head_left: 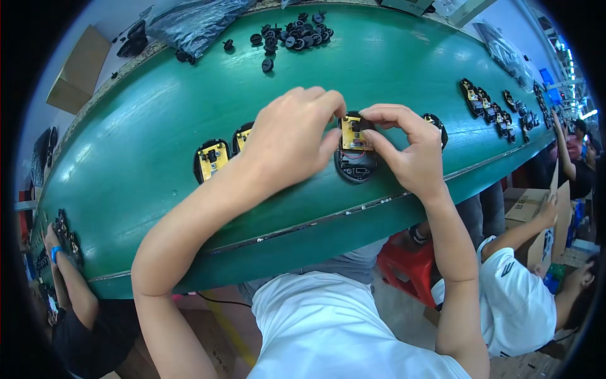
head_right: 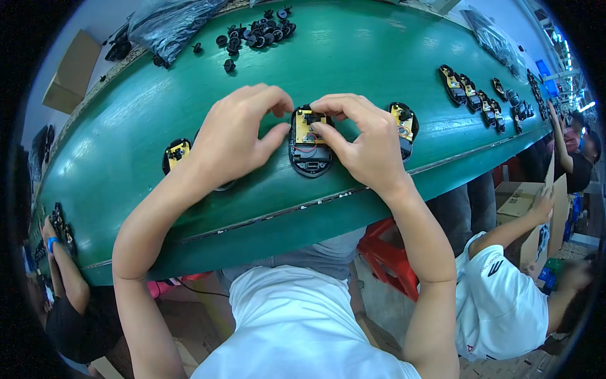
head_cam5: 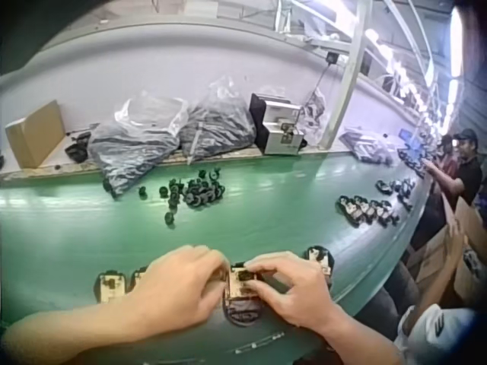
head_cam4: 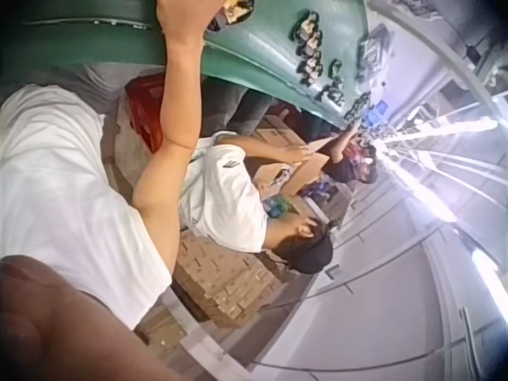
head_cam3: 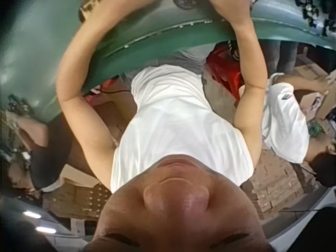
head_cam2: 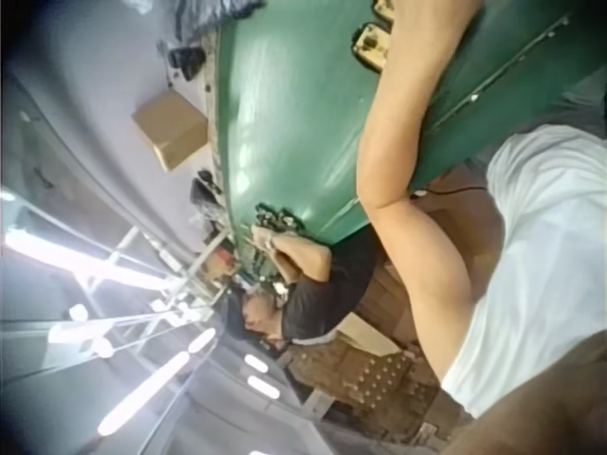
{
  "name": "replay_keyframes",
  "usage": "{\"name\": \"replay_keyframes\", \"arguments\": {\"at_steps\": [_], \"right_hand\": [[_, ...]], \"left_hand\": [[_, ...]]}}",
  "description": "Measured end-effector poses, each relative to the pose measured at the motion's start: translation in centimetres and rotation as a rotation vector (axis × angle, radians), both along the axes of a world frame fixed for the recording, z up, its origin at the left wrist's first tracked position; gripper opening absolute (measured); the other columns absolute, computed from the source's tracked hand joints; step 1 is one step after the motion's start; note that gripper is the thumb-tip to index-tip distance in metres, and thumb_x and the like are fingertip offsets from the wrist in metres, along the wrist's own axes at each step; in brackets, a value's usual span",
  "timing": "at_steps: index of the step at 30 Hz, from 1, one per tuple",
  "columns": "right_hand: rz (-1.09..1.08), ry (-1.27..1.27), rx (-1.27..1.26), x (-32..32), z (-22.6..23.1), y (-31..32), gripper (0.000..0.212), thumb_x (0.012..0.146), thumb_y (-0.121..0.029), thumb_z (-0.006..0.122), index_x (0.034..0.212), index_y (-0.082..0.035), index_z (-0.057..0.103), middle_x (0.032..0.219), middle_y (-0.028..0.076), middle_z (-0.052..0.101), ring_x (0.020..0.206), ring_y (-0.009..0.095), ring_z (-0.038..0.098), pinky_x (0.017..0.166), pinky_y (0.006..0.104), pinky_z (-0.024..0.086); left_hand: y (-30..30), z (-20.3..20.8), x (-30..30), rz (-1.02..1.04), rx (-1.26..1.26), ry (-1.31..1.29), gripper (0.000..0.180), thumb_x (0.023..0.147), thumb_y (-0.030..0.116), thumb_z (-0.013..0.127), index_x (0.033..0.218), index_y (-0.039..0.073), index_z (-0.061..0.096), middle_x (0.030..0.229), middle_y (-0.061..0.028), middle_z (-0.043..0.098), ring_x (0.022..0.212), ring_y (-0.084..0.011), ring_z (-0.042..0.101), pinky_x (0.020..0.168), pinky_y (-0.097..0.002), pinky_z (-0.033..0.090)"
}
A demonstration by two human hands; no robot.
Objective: Assembling small electronic device housings by placing internal components into plastic shells on a production line
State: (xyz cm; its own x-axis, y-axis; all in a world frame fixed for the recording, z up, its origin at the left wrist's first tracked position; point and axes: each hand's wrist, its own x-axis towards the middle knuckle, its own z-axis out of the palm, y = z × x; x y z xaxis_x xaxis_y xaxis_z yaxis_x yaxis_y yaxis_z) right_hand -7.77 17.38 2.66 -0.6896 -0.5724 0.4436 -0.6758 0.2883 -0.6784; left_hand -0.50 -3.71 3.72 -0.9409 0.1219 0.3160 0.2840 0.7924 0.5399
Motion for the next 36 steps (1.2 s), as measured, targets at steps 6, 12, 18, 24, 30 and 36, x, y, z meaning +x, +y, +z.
{"name": "replay_keyframes", "arguments": {"at_steps": [6, 12, 18, 24, 30, 36], "right_hand": [[0.014, 0.091, 0.073, -0.1, -0.4, -0.5, 0.020, 0.080, -0.003, 0.080, 0.099, 0.000, 0.074, 0.101, 0.013, 0.076, 0.092, 0.028, 0.071, 0.084, 0.0363, 0.056], [-0.027, -0.025, 0.059, -0.5, -0.7, -0.4, 0.019, 0.079, -0.003, 0.080, 0.097, 0.001, 0.074, 0.100, 0.014, 0.076, 0.092, 0.029, 0.072, 0.083, 0.0365, 0.057], [0.039, 0.086, 0.214, -1.4, 0.8, -0.3, 0.018, 0.082, -0.007, 0.078, 0.098, 0.000, 0.076, 0.100, 0.013, 0.076, 0.093, 0.030, 0.072, 0.083, 0.0391, 0.057], [0.036, -0.028, 0.207, -1.5, 0.5, 0.0, 0.019, 0.081, -0.007, 0.078, 0.099, -0.002, 0.077, 0.098, 0.012, 0.077, 0.092, 0.029, 0.071, 0.082, 0.0382, 0.056], [-0.056, 0.132, 0.138, -0.3, -0.3, -0.2, 0.021, 0.079, -0.004, 0.080, 0.100, -0.002, 0.076, 0.100, 0.010, 0.077, 0.087, 0.028, 0.070, 0.078, 0.0378, 0.056], [-0.112, 0.102, 0.159, 0.0, -0.2, -0.2, 0.017, 0.080, -0.004, 0.078, 0.097, -0.001, 0.075, 0.099, 0.009, 0.077, 0.086, 0.029, 0.069, 0.078, 0.0383, 0.055]], "left_hand": [[0.4, -1.2, -1.2, -0.035, -0.064, 0.045, 0.022, 0.083, 0.015, 0.077, 0.102, 0.006, 0.072, 0.100, -0.0102, 0.068, 0.097, -0.0324, 0.065, 0.084, -0.0438, 0.053], [1.1, -2.2, -2.1, -0.040, -0.089, 0.155, 0.019, 0.083, 0.015, 0.077, 0.100, 0.007, 0.072, 0.097, -0.0088, 0.066, 0.094, -0.0319, 0.065, 0.082, -0.0435, 0.054], [1.8, -2.6, -2.4, 0.010, 0.014, 0.113, 0.016, 0.083, 0.013, 0.076, 0.093, 0.005, 0.068, 0.095, -0.0104, 0.063, 0.094, -0.0335, 0.064, 0.080, -0.0450, 0.053], [2.0, -3.0, -2.4, 0.003, 0.036, 0.119, 0.016, 0.083, 0.011, 0.076, 0.094, 0.005, 0.067, 0.097, -0.0106, 0.063, 0.094, -0.0334, 0.064, 0.080, -0.0453, 0.053], [2.1, -3.2, -2.3, 0.013, 0.032, 0.136, 0.016, 0.083, 0.012, 0.076, 0.094, 0.006, 0.066, 0.098, -0.0088, 0.062, 0.095, -0.0317, 0.064, 0.080, -0.0442, 0.053], [2.4, -3.0, -2.4, 0.023, 0.015, 0.098, 0.015, 0.084, 0.012, 0.075, 0.094, 0.006, 0.066, 0.099, -0.0086, 0.062, 0.096, -0.0315, 0.064, 0.080, -0.0439, 0.053]]}}
